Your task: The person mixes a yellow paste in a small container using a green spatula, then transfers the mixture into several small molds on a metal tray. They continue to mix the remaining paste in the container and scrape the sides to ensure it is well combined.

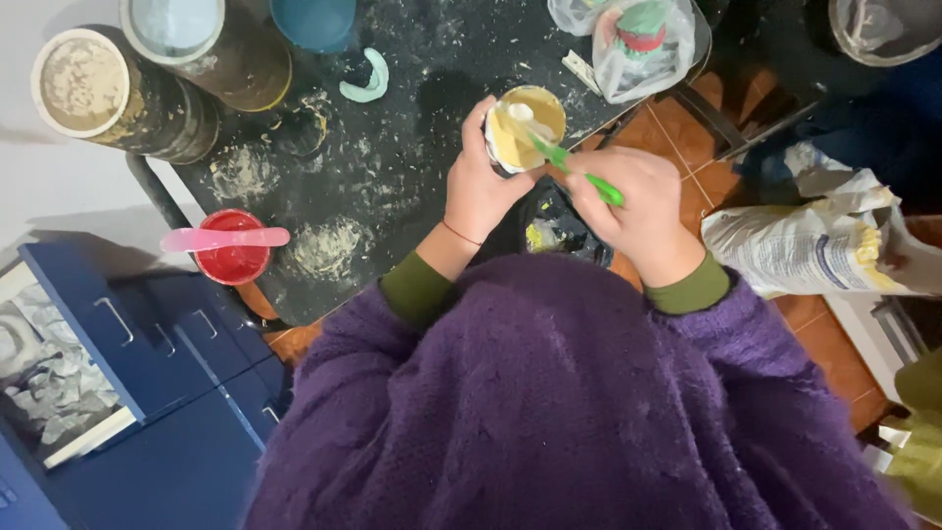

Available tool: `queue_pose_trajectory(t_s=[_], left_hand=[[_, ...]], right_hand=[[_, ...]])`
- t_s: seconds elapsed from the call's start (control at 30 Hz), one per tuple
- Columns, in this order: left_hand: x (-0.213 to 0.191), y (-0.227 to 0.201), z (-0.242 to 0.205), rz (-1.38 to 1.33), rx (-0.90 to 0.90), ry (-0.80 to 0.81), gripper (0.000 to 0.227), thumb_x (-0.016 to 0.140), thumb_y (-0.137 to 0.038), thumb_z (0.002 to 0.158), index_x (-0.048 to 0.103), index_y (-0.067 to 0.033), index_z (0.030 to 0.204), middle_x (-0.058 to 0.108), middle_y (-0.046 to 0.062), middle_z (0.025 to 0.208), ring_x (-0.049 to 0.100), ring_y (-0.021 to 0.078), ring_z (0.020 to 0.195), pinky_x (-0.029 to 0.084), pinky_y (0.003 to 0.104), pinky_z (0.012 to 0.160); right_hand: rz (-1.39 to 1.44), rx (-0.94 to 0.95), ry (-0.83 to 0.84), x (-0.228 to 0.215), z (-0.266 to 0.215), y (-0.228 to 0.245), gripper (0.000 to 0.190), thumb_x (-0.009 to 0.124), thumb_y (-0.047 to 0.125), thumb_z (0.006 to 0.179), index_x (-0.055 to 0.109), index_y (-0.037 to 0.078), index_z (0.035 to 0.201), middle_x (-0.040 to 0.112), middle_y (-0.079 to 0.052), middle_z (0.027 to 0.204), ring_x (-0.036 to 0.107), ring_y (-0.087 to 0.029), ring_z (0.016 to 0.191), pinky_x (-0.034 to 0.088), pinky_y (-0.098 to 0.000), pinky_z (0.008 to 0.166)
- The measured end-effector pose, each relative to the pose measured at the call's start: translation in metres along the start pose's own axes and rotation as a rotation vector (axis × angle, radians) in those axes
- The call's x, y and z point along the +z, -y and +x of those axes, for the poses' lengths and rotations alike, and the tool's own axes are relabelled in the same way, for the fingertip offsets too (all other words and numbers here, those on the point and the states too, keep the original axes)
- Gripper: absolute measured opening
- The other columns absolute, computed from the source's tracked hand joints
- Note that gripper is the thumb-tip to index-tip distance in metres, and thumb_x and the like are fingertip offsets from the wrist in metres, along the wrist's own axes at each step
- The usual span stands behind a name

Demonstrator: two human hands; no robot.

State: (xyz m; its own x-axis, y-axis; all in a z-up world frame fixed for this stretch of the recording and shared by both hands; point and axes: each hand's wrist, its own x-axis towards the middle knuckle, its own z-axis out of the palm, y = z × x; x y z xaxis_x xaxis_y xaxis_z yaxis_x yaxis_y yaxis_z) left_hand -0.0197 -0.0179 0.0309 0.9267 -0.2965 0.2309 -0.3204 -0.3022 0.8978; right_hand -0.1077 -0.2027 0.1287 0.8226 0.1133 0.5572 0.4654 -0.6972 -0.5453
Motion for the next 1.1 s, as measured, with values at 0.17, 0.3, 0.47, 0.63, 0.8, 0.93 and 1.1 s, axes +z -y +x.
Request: queue_pose_trajectory(t_s=[0.17,0.3,0.47,0.63,0.8,0.93,1.1], left_hand=[[0.002,0.005,0.001,-0.031,0.003,-0.020,0.097,0.093,-0.029,0.077,0.034,-0.0094,0.151,0.070,0.017,0.130,0.072,0.0308,0.120,0.059,0.037,0.097],[-0.001,0.006,0.002,-0.111,-0.048,0.000,0.097,0.092,-0.023,0.078,0.032,-0.0072,0.153,0.068,0.017,0.134,0.070,0.0262,0.124,0.057,0.035,0.102],[0.001,0.011,0.004,-0.225,-0.024,0.019,0.098,0.092,-0.014,0.080,0.030,-0.0058,0.154,0.063,0.017,0.138,0.067,0.0241,0.127,0.056,0.035,0.106],[0.001,0.011,0.005,-0.261,-0.030,0.029,0.097,0.092,-0.013,0.079,0.030,-0.0049,0.154,0.062,0.017,0.139,0.066,0.0235,0.126,0.056,0.034,0.106],[-0.005,0.022,0.006,-0.165,0.073,-0.010,0.096,0.094,-0.011,0.082,0.031,-0.0027,0.154,0.058,0.018,0.141,0.063,0.0252,0.129,0.053,0.035,0.110],[-0.006,0.045,0.009,-0.179,0.025,-0.020,0.096,0.092,-0.011,0.081,0.030,-0.0024,0.154,0.059,0.017,0.141,0.064,0.0237,0.128,0.054,0.035,0.109],[0.010,0.072,-0.003,-0.398,-0.105,0.021,0.098,0.088,-0.007,0.082,0.025,-0.0027,0.157,0.055,0.015,0.145,0.061,0.0225,0.131,0.052,0.036,0.112]], right_hand=[[0.037,-0.014,0.026,-0.002,-0.005,-0.008,0.014,0.076,0.010,0.097,0.072,0.003,0.109,0.068,-0.013,0.088,0.067,-0.030,0.075,0.052,-0.0375,0.067],[0.085,0.004,0.054,-0.006,-0.012,-0.015,0.017,0.076,0.012,0.098,0.073,0.004,0.112,0.070,-0.013,0.091,0.069,-0.029,0.077,0.053,-0.0362,0.068],[0.117,0.019,0.078,-0.012,-0.011,-0.020,0.017,0.076,0.014,0.098,0.073,0.006,0.113,0.071,-0.012,0.093,0.070,-0.028,0.079,0.055,-0.0351,0.070],[0.148,0.032,0.066,-0.013,-0.013,-0.025,0.015,0.075,0.014,0.101,0.073,0.006,0.113,0.072,-0.012,0.094,0.071,-0.027,0.080,0.055,-0.0338,0.070],[0.088,0.055,0.011,-0.011,-0.017,-0.036,0.014,0.074,0.015,0.102,0.072,0.005,0.112,0.072,-0.012,0.095,0.071,-0.027,0.081,0.054,-0.0342,0.072],[0.163,0.227,-0.124,0.005,-0.023,-0.058,0.014,0.072,0.015,0.105,0.073,0.004,0.113,0.073,-0.011,0.092,0.070,-0.025,0.077,0.054,-0.0335,0.070],[-0.024,0.336,0.026,0.040,-0.017,-0.086,0.018,0.074,0.019,0.102,0.072,0.005,0.112,0.073,-0.017,0.098,0.072,-0.034,0.087,0.057,-0.0401,0.076]])
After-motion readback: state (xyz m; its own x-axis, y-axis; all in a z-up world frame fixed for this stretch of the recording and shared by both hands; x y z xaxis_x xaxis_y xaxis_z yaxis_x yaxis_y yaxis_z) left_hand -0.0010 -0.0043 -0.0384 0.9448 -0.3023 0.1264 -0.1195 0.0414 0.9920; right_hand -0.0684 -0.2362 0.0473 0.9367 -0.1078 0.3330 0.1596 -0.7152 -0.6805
